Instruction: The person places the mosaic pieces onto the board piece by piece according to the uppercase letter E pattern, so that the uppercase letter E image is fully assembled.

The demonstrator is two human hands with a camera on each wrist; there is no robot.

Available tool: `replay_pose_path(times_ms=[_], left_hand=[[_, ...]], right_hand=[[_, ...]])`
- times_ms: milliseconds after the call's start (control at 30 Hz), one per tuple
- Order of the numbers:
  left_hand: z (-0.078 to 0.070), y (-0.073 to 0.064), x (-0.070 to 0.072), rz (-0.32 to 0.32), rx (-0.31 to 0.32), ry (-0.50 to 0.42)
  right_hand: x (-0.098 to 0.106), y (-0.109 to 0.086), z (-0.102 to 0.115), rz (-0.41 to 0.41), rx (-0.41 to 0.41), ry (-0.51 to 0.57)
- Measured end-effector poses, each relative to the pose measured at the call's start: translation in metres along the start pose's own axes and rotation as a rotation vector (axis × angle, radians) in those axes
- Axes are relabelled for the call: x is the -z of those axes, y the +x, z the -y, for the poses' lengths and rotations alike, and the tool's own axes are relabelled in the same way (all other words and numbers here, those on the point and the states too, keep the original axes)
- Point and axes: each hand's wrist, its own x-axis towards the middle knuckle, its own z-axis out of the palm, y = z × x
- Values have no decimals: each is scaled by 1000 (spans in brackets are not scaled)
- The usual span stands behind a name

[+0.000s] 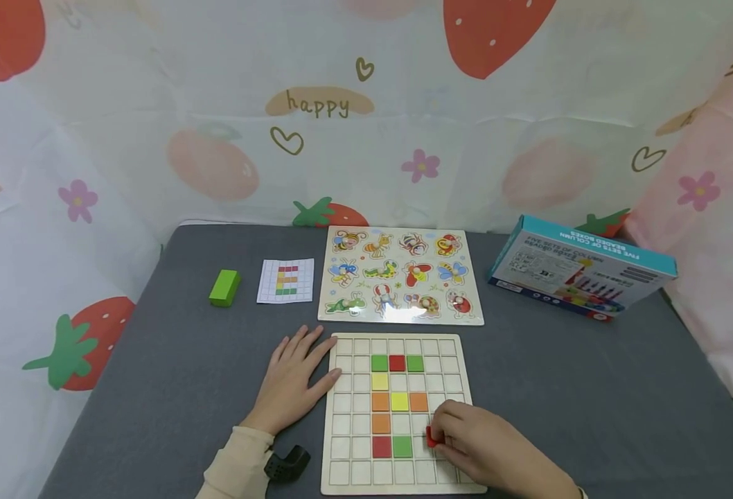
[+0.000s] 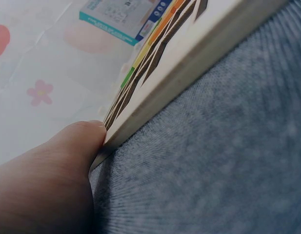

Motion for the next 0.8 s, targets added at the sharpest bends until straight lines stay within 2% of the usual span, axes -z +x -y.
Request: replay_pose_path(times_ms=[133, 233, 600, 800], left_hand=[[0, 1, 0, 5, 4, -4], [0, 1, -1, 7, 1, -5], [2, 0, 0, 5, 3, 9], [1, 0, 0, 8, 5, 2]], right_hand=[[-9, 6, 5, 103, -22, 6], [-15, 9, 7, 143, -34, -15], [-20, 10, 7, 128, -41, -35], [-17, 11, 9, 146, -96, -16]])
